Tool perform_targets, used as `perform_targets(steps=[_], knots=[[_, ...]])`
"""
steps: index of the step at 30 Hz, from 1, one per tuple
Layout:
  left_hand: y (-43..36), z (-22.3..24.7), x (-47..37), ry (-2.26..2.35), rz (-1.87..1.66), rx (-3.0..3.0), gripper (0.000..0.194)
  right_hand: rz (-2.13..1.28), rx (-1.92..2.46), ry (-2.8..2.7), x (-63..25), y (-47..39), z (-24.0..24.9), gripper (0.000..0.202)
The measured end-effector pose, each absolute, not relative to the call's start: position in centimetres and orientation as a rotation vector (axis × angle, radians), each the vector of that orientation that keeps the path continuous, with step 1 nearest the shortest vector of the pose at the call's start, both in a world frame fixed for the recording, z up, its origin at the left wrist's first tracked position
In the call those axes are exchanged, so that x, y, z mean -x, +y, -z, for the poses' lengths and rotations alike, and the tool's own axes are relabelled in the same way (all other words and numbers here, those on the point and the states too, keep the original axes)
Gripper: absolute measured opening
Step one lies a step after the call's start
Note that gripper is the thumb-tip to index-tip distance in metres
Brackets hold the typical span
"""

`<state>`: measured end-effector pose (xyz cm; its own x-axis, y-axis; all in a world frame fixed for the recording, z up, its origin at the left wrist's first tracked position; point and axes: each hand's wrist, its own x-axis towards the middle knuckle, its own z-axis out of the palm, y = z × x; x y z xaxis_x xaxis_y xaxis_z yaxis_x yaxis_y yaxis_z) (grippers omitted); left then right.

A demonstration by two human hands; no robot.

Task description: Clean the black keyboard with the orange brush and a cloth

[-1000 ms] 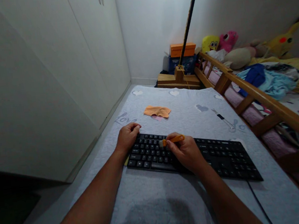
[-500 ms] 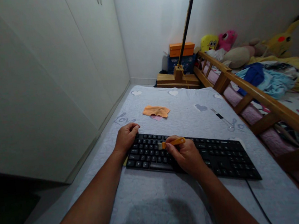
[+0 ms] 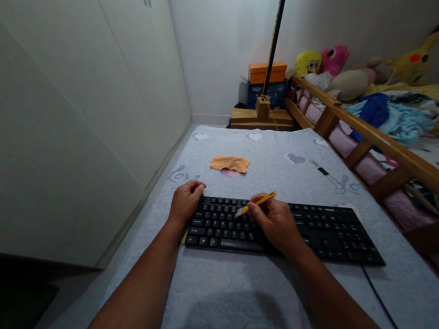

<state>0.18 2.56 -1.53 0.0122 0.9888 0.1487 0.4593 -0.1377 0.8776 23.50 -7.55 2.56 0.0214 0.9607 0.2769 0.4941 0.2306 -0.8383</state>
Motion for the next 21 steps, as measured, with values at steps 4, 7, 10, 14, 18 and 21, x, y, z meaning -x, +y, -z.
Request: perform_targets(steps=[4, 7, 10, 14, 18, 21], knots=[[2.68, 1.64, -0.13, 1.487, -1.072, -1.665, 0.026, -0.561, 1.411, -1.641, -23.37, -7.34, -2.57, 0.018], [2.75, 1.71, -0.1, 1.488, -1.08, -1.679, 0.026, -0.517, 1.398, -1.648, -23.42, -7.45, -2.77, 0.018], [2.78, 1.76, -0.1, 1.482, -1.087, -1.692, 0.026, -0.505, 1.396, -1.675, -23.41, -7.56, -2.96, 0.019], [2.77, 1.71, -0.1, 1.478, -1.086, -1.688, 0.027, -0.501, 1.396, -1.704, -23.25, -7.44, -2.85, 0.019], [2.74, 1.58, -0.1, 1.491, -1.074, -1.704, 0.027, -0.445, 1.393, -1.667, -23.3, -7.37, -2.63, 0.018], [2.72, 1.51, -0.14, 1.494, -1.071, -1.706, 0.027, -0.483, 1.389, -1.666, -23.4, -7.42, -2.62, 0.019]])
